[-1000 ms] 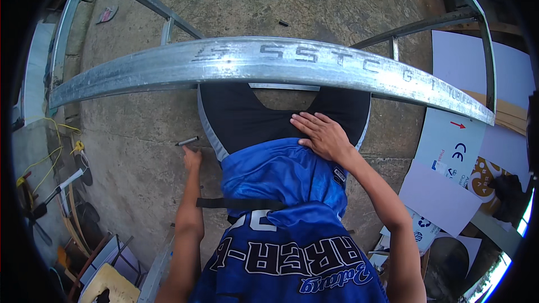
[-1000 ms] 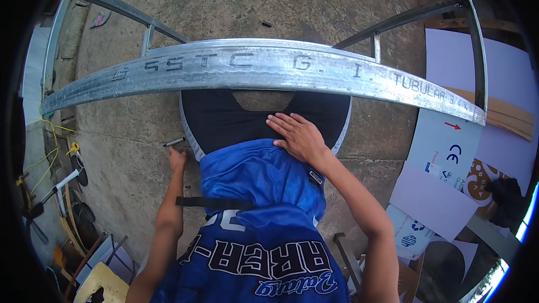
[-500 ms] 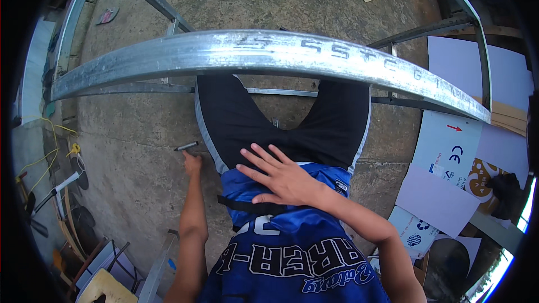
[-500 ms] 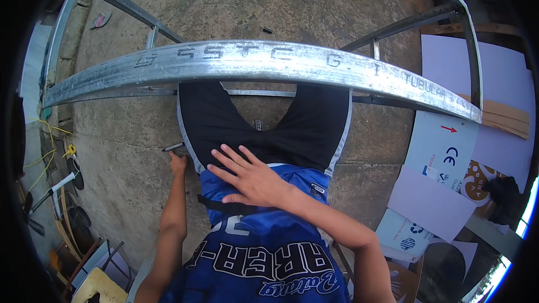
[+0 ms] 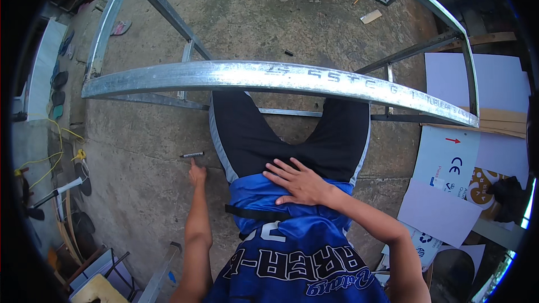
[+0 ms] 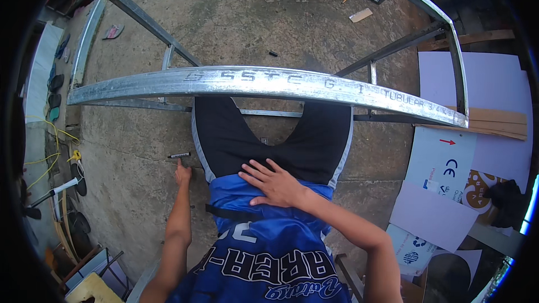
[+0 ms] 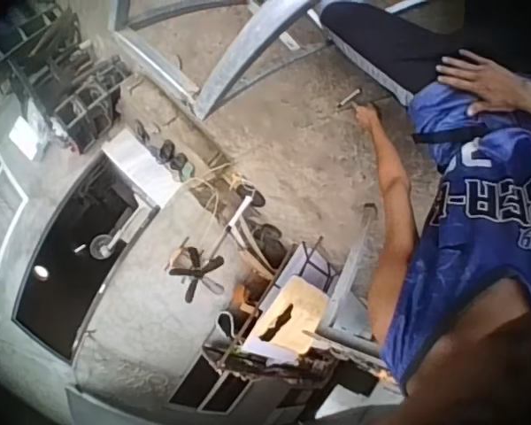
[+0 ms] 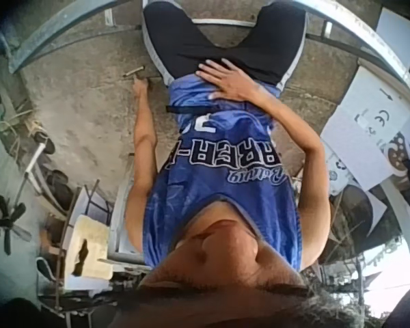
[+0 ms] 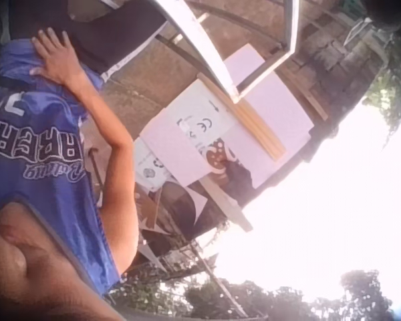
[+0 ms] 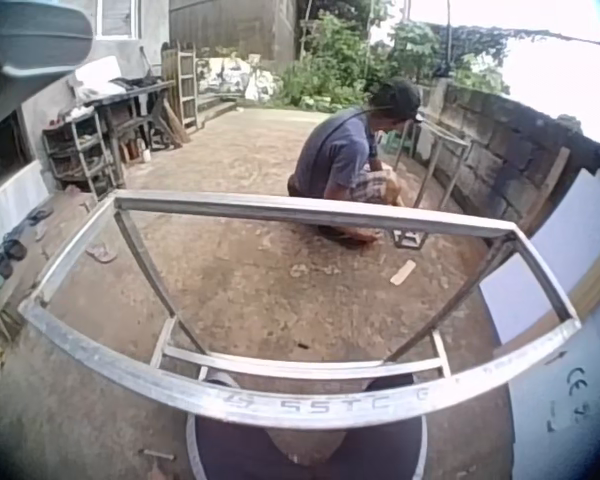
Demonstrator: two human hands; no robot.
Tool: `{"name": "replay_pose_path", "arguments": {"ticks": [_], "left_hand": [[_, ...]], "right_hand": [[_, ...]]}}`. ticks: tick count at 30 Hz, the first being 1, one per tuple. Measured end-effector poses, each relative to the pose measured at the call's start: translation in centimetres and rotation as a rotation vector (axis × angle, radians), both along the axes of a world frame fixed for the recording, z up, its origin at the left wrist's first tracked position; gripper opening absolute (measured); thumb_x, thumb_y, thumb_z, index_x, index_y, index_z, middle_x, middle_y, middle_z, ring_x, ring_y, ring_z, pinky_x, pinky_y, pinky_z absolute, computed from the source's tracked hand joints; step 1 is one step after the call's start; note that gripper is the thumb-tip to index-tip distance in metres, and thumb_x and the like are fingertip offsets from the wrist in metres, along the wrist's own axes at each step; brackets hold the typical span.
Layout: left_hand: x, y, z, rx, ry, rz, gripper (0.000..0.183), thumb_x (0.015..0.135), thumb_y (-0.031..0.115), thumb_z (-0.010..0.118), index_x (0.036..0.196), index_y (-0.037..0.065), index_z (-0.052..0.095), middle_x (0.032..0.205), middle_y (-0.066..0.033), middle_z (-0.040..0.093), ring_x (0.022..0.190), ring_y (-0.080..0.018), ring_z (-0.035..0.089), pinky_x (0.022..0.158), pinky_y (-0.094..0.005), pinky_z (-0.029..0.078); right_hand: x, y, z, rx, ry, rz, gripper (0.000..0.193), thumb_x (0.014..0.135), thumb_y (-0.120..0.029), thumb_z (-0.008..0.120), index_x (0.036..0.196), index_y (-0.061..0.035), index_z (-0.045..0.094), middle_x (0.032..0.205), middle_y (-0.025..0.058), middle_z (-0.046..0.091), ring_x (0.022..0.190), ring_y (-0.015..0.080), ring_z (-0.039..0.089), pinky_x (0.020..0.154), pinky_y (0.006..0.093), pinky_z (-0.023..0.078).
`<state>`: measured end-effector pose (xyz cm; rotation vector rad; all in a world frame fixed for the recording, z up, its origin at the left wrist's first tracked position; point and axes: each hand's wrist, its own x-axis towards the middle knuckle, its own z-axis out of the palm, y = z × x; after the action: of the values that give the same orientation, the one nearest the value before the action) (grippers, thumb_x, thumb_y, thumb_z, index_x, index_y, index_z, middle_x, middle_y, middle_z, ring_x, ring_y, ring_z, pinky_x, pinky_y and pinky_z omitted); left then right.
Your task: Marking and measuring a metal frame using a square, tape measure, and marker.
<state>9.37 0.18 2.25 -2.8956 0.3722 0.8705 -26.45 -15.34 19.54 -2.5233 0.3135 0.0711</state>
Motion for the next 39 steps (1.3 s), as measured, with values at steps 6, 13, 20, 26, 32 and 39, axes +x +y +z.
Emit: {"name": "replay_pose_path", "arguments": {"ticks": [6, 13, 20, 26, 32, 39], "left_hand": [[0.9, -0.8, 0.3, -0.019, -0.105, 0.007, 0.074, 0.078, 0.024, 0.065, 0.141, 0.03, 0.028, 0.108, -0.0205, 0.062, 0.101, -0.0375, 0.06, 0.085, -0.0488, 0.047], [1.2, -2.8, 1.2, 0.025, -0.012, -0.07, 0.071, 0.076, 0.023, 0.065, 0.14, 0.029, 0.032, 0.109, -0.0202, 0.062, 0.102, -0.0371, 0.059, 0.086, -0.0487, 0.047], [1.9, -2.9, 0.7, -0.004, -0.021, -0.125, 0.047, 0.078, 0.016, 0.061, 0.124, 0.016, 0.052, 0.109, -0.0201, 0.061, 0.106, -0.0373, 0.057, 0.089, -0.0466, 0.046], [3.0, -0.3, -1.2, 0.141, -0.07, -0.404, 0.024, 0.082, 0.015, 0.058, 0.104, 0.005, 0.059, 0.104, -0.0183, 0.063, 0.101, -0.0352, 0.06, 0.086, -0.0466, 0.048], [1.1, -1.2, 0.7, 0.249, -0.026, -0.593, 0.025, 0.082, 0.022, 0.06, 0.101, 0.006, 0.061, 0.106, -0.0181, 0.062, 0.101, -0.0345, 0.06, 0.083, -0.0459, 0.049], [-0.5, -4.3, 4.0, 0.376, 0.077, -0.574, 0.054, 0.072, 0.043, 0.068, 0.11, 0.006, 0.06, 0.113, -0.0178, 0.061, 0.108, -0.0342, 0.057, 0.09, -0.0429, 0.046]], "right_hand": [[-3.3, -12.7, 2.3, -0.556, 0.461, -0.944, 0.067, 0.091, -0.046, 0.044, 0.132, 0.0068, 0.035, 0.134, 0.0275, 0.038, 0.129, 0.0399, 0.032, 0.106, 0.0496, 0.025], [2.0, 3.4, 4.4, 0.562, 0.221, -0.119, 0.078, 0.093, -0.057, 0.03, 0.141, 0.0035, 0.023, 0.148, 0.0277, 0.012, 0.139, 0.0369, 0.007, 0.112, 0.0453, 0.015], [-1.8, -0.5, 7.7, 0.343, 0.016, -0.088, 0.062, 0.089, -0.054, 0.043, 0.136, -0.0142, 0.042, 0.144, 0.0137, 0.034, 0.137, 0.031, 0.023, 0.11, 0.0482, 0.021], [-10.4, -8.2, 10.6, -0.242, 0.572, -1.118, 0.056, 0.087, -0.035, 0.057, 0.134, -0.0089, 0.041, 0.139, 0.0211, 0.037, 0.131, 0.0417, 0.028, 0.107, 0.0495, 0.024], [-8.6, -1.4, 23.7, 0.115, -0.572, -0.903, 0.012, 0.08, -0.012, 0.052, 0.079, -0.0014, 0.057, 0.101, 0.0165, 0.065, 0.102, 0.0317, 0.061, 0.082, 0.0373, 0.049], [-4.2, -0.4, 31.4, 0.163, -0.856, -0.507, 0.029, 0.069, -0.024, 0.048, 0.068, 0.0013, 0.061, 0.071, 0.0147, 0.063, 0.062, 0.0254, 0.063, 0.059, 0.0283, 0.052]]}}
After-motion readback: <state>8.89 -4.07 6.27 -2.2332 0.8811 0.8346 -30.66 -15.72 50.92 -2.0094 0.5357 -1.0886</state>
